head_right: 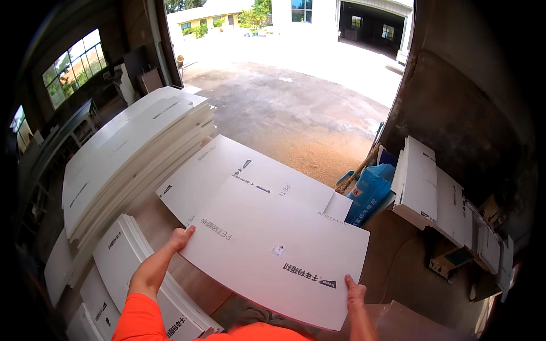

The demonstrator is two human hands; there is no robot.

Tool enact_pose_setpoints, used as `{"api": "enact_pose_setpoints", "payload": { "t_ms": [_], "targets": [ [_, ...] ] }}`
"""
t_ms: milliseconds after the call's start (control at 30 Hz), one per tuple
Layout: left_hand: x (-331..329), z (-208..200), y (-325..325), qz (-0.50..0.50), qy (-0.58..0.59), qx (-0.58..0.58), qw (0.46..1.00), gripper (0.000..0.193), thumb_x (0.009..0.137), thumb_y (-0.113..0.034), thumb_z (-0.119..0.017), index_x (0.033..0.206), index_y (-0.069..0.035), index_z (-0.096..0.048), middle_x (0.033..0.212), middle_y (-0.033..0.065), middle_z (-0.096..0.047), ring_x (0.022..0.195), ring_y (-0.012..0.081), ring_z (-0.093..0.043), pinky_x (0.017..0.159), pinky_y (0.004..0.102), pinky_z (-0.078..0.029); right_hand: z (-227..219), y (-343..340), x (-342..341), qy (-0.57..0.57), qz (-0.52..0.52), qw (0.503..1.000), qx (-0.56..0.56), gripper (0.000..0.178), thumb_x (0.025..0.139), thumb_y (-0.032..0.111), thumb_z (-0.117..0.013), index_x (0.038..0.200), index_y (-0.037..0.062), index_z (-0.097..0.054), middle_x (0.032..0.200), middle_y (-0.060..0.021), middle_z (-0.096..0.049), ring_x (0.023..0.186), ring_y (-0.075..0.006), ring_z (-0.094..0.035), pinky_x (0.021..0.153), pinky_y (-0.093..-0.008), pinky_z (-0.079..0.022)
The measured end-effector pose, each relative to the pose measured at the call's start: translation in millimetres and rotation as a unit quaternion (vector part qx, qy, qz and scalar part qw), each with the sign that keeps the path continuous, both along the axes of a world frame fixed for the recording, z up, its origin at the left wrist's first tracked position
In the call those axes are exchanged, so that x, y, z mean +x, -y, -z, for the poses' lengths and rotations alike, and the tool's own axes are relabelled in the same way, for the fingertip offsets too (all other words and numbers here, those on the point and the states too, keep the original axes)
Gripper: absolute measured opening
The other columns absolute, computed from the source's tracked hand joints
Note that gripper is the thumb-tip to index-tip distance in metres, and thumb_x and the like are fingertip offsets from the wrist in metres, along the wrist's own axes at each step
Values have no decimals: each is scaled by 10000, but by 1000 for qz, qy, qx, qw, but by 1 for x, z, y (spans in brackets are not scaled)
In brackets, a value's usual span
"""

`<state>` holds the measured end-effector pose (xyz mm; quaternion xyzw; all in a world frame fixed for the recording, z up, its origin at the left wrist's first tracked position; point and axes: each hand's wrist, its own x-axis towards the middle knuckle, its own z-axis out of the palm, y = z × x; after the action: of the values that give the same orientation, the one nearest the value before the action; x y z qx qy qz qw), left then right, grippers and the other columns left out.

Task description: The person repeatedly picks up large white rectangular panels from a pile on a workbench and stacks them onto a separate pile. The person handles the panels one at a time, lifting and placing them carefully. Another person is visible in the background also handling similar panels.

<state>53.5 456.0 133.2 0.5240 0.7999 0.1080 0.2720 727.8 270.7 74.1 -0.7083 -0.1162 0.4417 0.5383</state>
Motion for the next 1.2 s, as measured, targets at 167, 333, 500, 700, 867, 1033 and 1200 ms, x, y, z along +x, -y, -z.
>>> {"api": "enact_pose_setpoints", "payload": {
  "t_ms": [167, 333, 500, 700, 867, 1033, 1200],
  "targets": [
    [-58, -39, -134, -46, -92, -26, 994, 874, 923, -752, -446, 1122, 57, -709, 1277, 303, -630, 1248, 395, -583, 1040, 472, -442, -8, -121, -90, 52, -81, 994, 42, 547, 879, 406, -808, 989, -120, -705, 925, -158, -741, 789, -236, -708, 707, -376, -571],
    [20, 43, -146, 94, -295, 29, 950, 900, 970, -672, -406, 1541, 14, -289, 1652, 223, -177, 1539, 364, -116, 1231, 516, -108, 3, -107, -117, 392, -257, 870, -152, 721, 848, 634, -698, 1141, -23, -649, 1159, -199, -652, 1089, -343, -629, 921, -436, -510],
    [38, 88, -131, 121, -316, 17, 941, 892, 1008, -625, -374, 1604, 0, -149, 1673, 229, -134, 1559, 372, -88, 1250, 509, -81, 39, -29, -42, 305, -200, 908, -208, 610, 850, 520, -744, 1131, -11, -642, 1154, -199, -634, 1093, -328, -618, 926, -418, -509],
    [59, 86, -127, 95, -308, -58, 945, 806, 1039, -572, -354, 1580, 14, -239, 1657, 214, -214, 1541, 349, -187, 1243, 459, -169, 45, 50, 124, 479, -120, 844, -211, 463, 841, 376, -761, 1147, 52, -634, 1183, -135, -621, 1103, -338, -611, 965, -456, -477],
    [182, 75, -97, 8, -306, -58, 950, 791, 1032, -545, -391, 1529, 66, -316, 1616, 261, -277, 1517, 389, -229, 1232, 474, -199, 25, 122, 272, 534, -101, 775, -322, 576, 869, 400, -721, 1305, 62, -554, 1339, -114, -550, 1301, -318, -477, 1126, -467, -338],
    [382, 81, -86, 70, -241, 63, 966, 719, 1011, -474, -497, 1466, 76, -410, 1563, 274, -358, 1461, 414, -325, 1206, 492, -253, 39, 166, 335, 476, -7, 758, -445, 637, 889, 481, -653, 1294, -6, -580, 1394, -122, -538, 1375, -327, -411, 1192, -496, -247],
    [608, 58, -67, 366, -2, 186, 912, 612, 937, -260, -674, 1411, 68, -466, 1533, 295, -381, 1426, 441, -365, 1176, 496, -297, 62, 184, 335, 514, 16, 756, -406, 496, 904, 445, -620, 1119, 4, -693, 1294, -148, -608, 1380, -347, -402, 1207, -566, -183]
  ]
}}
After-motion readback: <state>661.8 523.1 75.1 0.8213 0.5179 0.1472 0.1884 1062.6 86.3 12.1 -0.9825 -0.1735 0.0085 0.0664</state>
